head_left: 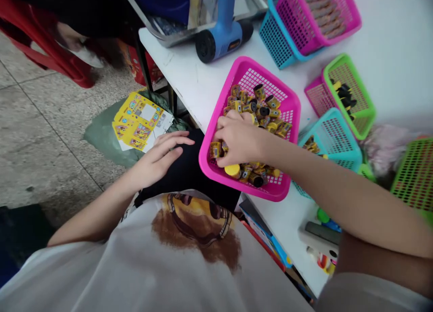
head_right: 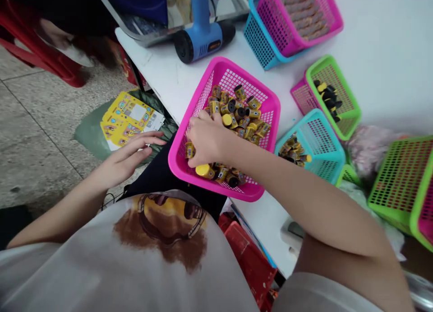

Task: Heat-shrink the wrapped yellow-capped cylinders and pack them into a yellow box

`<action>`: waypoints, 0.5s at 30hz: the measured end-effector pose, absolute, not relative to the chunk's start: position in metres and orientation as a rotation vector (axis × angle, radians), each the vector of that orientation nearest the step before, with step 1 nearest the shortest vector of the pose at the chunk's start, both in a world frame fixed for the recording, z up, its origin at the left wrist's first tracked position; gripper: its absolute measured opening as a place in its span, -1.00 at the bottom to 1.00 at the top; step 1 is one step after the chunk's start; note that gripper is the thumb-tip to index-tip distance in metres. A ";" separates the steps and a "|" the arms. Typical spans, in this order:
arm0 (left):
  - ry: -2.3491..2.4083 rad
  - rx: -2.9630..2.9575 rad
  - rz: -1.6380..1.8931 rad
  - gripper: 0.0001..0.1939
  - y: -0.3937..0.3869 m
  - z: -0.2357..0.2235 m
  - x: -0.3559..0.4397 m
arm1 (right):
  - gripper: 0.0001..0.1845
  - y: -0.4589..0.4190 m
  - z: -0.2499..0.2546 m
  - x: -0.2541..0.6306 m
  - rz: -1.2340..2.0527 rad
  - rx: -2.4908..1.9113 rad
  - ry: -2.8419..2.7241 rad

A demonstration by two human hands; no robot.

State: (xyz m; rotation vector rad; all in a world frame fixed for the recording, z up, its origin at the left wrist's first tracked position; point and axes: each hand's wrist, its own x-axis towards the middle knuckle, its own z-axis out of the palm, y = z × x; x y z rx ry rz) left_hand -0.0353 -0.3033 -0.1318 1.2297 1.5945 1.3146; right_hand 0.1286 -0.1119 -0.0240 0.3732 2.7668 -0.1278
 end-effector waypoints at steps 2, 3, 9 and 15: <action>1.605 1.258 1.348 -0.63 -0.302 -0.128 -0.037 | -0.53 -0.105 -0.004 0.146 -0.260 0.317 2.899; 1.621 1.293 1.372 -0.65 -0.300 -0.125 -0.037 | -0.52 -0.103 0.005 0.157 -0.296 0.322 3.008; 1.609 1.447 1.562 -0.75 -0.276 -0.078 -0.012 | -0.48 -0.124 0.011 0.218 -0.403 0.501 3.641; 0.996 1.064 1.485 -0.42 -0.242 -0.043 0.028 | -0.46 -0.149 -0.008 0.228 -0.551 0.750 3.795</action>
